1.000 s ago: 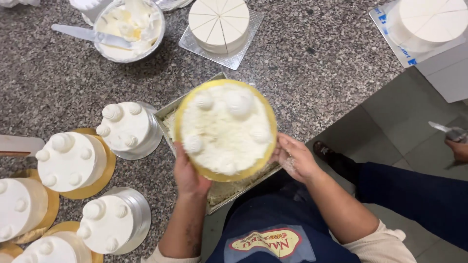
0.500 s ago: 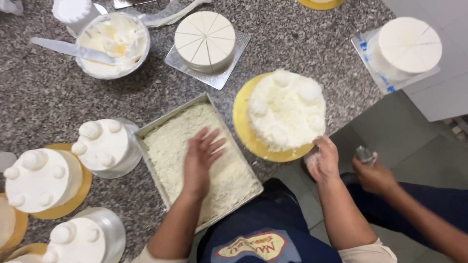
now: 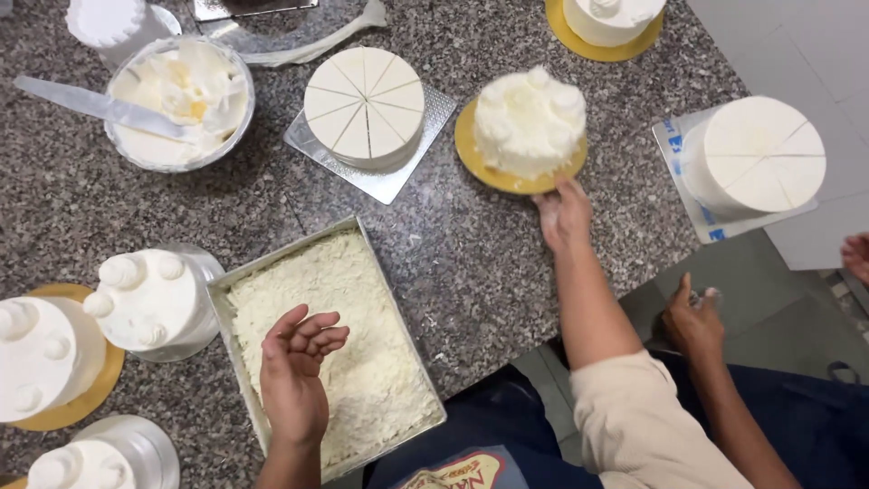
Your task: The person coats a cake with white shavings by hand, rotating it on its base while pressing the shavings onto the sides from a metal tray. They then place the finished cake on the counter and repeat the process with several more cakes.
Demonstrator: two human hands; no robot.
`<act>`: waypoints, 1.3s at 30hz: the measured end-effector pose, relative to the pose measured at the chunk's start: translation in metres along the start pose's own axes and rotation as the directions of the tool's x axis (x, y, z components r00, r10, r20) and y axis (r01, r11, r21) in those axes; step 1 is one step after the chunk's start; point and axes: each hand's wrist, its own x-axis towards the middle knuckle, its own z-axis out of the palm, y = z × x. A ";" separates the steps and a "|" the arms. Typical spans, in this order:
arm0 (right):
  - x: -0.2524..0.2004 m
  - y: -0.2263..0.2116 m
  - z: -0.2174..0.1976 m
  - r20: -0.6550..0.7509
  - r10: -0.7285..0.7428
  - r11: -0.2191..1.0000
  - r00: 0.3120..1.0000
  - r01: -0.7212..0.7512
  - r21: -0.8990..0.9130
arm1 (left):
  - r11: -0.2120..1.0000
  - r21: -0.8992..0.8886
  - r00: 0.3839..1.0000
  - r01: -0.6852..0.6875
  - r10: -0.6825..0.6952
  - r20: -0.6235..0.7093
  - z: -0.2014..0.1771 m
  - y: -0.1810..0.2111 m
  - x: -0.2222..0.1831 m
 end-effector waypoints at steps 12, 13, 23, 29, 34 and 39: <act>0.027 -0.043 -0.017 -0.245 0.122 0.825 0.962 -0.236 -0.514 | 0.972 0.225 0.998 -0.061 0.052 0.046 0.035 0.015 0.041; 0.034 -0.048 -0.025 -0.235 0.091 0.793 0.968 -0.213 -0.570 | 0.970 0.229 0.994 -0.086 0.068 0.084 0.045 0.016 0.049; 0.230 -0.126 -0.051 -0.433 -0.153 0.394 0.888 -0.347 -0.851 | 0.961 0.237 0.954 -0.142 0.069 0.291 0.135 0.004 0.084; 0.292 -0.141 -0.057 -0.428 -0.236 0.441 0.872 -0.296 -0.847 | 0.889 0.455 0.993 -0.045 -0.009 0.116 0.133 0.018 0.099; 0.284 -0.134 -0.070 -0.364 -0.355 0.433 0.861 -0.194 -0.880 | 0.671 0.689 0.899 -0.275 -0.075 0.431 0.197 0.033 0.195; 0.273 -0.134 -0.070 -0.235 -0.400 0.338 0.886 -0.096 -0.936 | 0.722 0.422 0.714 -0.548 0.141 0.686 0.341 -0.064 0.359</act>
